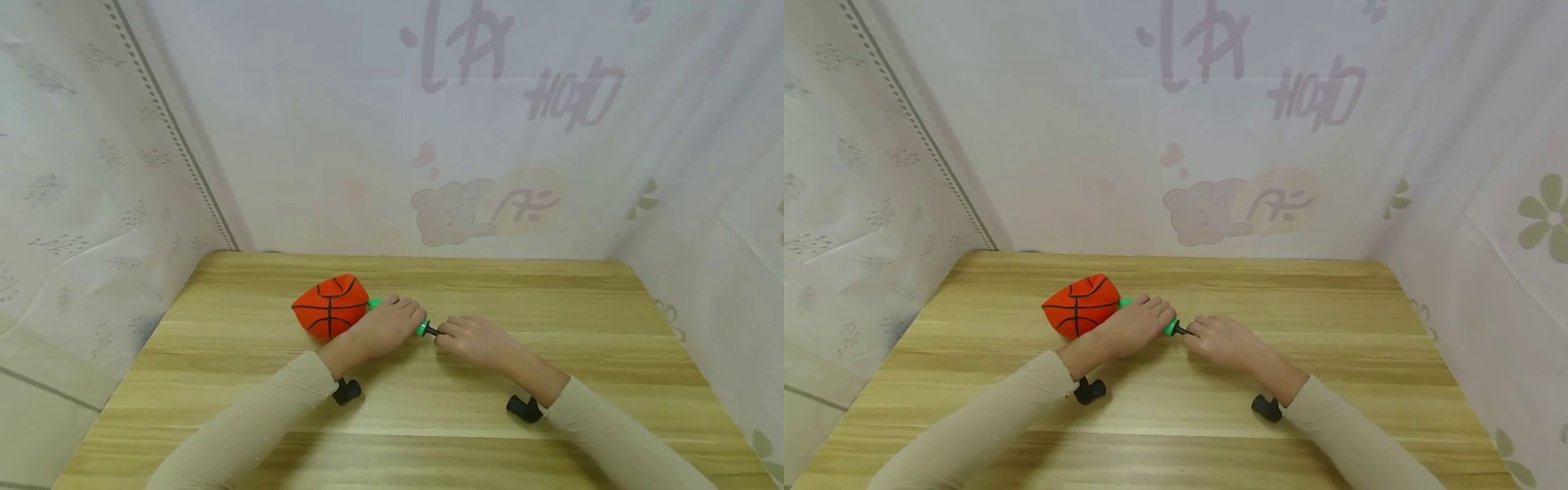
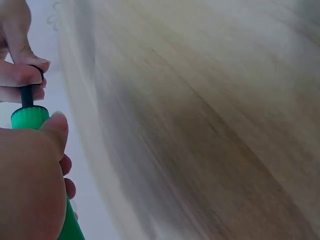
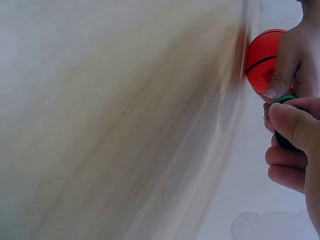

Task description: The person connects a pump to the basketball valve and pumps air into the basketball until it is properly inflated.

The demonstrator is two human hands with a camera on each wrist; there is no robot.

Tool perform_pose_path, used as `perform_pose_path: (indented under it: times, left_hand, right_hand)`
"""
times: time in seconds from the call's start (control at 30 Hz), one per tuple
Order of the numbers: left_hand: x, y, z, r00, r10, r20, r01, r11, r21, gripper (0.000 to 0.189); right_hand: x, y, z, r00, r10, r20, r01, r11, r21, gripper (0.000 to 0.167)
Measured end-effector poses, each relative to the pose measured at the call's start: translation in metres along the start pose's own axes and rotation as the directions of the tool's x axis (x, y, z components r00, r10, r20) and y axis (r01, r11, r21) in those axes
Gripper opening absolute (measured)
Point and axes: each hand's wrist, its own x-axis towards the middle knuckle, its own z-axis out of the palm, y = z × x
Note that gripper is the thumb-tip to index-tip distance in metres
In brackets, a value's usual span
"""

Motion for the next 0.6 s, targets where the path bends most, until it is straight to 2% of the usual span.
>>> perform_pose_path:
  times: [0.2,0.43,0.6]
  left_hand:
    - [-0.003,-0.002,-0.003,1.000,-0.008,0.012,0.008,0.999,-0.034,0.016]
    - [-0.006,-0.005,-0.006,0.999,0.022,-0.028,-0.023,0.999,-0.039,0.016]
    - [-0.005,-0.004,-0.006,0.999,0.037,-0.037,-0.039,0.998,-0.053,0.019]
  right_hand:
    - [-0.020,-0.002,-0.007,0.996,-0.039,-0.085,0.038,0.999,-0.013,0.042]
    - [-0.050,-0.004,-0.029,0.994,-0.053,-0.095,0.051,0.998,-0.024,0.040]
    - [-0.059,-0.004,-0.037,0.996,-0.054,-0.076,0.052,0.998,-0.025,0.040]
